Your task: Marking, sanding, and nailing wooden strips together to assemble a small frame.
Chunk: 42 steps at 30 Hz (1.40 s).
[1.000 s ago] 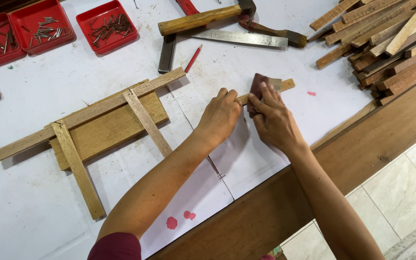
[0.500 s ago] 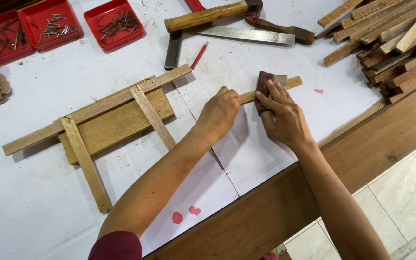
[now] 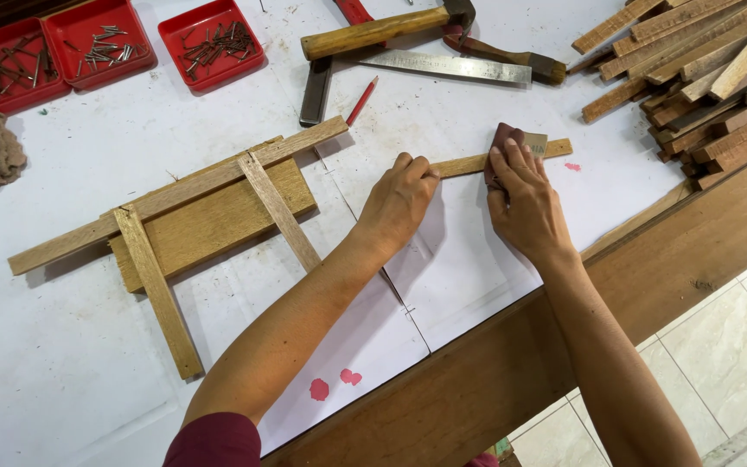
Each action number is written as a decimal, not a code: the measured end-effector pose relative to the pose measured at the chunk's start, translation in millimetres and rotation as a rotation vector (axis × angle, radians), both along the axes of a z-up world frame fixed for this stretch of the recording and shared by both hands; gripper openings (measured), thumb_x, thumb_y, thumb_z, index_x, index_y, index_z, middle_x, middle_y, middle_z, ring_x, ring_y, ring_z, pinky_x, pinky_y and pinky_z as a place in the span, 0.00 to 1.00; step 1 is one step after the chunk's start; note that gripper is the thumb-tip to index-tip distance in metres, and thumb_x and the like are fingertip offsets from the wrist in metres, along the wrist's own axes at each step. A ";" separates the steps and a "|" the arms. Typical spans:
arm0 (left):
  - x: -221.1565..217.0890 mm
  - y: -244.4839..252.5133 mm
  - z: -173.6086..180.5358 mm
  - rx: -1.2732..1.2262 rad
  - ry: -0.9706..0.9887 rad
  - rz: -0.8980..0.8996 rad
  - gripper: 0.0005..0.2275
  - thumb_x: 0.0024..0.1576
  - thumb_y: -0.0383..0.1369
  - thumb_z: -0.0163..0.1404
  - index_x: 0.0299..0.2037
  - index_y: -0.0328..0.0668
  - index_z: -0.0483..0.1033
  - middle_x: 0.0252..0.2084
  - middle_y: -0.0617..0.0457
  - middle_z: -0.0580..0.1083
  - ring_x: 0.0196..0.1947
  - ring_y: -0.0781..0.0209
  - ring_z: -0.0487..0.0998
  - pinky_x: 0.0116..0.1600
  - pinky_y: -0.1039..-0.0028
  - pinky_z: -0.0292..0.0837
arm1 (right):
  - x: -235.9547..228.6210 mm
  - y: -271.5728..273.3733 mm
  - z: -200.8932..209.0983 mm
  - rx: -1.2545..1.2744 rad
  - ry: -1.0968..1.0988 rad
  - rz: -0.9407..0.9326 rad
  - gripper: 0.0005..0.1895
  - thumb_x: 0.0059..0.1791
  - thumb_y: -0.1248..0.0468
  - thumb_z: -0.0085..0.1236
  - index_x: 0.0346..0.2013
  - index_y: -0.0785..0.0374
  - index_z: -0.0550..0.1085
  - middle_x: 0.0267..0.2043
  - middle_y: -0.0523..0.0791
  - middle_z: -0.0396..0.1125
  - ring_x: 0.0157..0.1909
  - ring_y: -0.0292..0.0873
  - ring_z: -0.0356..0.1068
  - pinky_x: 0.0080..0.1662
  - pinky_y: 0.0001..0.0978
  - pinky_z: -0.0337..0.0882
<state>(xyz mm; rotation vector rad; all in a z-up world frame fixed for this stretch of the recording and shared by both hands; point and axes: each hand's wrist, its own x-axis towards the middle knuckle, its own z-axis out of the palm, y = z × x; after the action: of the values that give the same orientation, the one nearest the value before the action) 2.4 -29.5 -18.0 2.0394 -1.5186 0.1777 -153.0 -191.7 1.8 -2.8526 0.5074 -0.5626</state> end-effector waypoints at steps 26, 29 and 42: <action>15.2 -18.0 -2.4 0.106 0.079 0.027 0.10 0.57 0.17 0.50 0.23 0.34 0.73 0.28 0.47 0.74 0.37 0.56 0.75 0.36 0.71 0.81 | 12.8 19.3 -16.0 0.055 0.035 0.016 0.26 0.53 0.69 0.47 0.68 0.63 0.68 0.74 0.55 0.56 0.76 0.58 0.52 0.75 0.50 0.50; 16.4 -17.9 -2.6 0.021 0.082 0.022 0.08 0.55 0.18 0.51 0.23 0.34 0.74 0.29 0.48 0.75 0.37 0.56 0.75 0.38 0.70 0.81 | 26.9 48.7 1.1 0.097 0.020 0.071 0.26 0.52 0.69 0.47 0.67 0.64 0.69 0.73 0.56 0.57 0.75 0.59 0.53 0.74 0.50 0.51; 13.5 -14.2 6.7 0.038 0.088 0.007 0.02 0.50 0.19 0.54 0.29 0.33 0.78 0.35 0.48 0.76 0.42 0.55 0.75 0.43 0.69 0.81 | 31.9 62.4 3.7 0.114 -0.018 0.094 0.28 0.49 0.69 0.45 0.65 0.65 0.69 0.73 0.56 0.58 0.76 0.58 0.53 0.74 0.47 0.54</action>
<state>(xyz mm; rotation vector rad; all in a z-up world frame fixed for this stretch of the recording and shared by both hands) 15.9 -43.6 -11.3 2.0550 -1.4708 0.0612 -121.0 -129.2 5.5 -2.7443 0.3873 -0.5243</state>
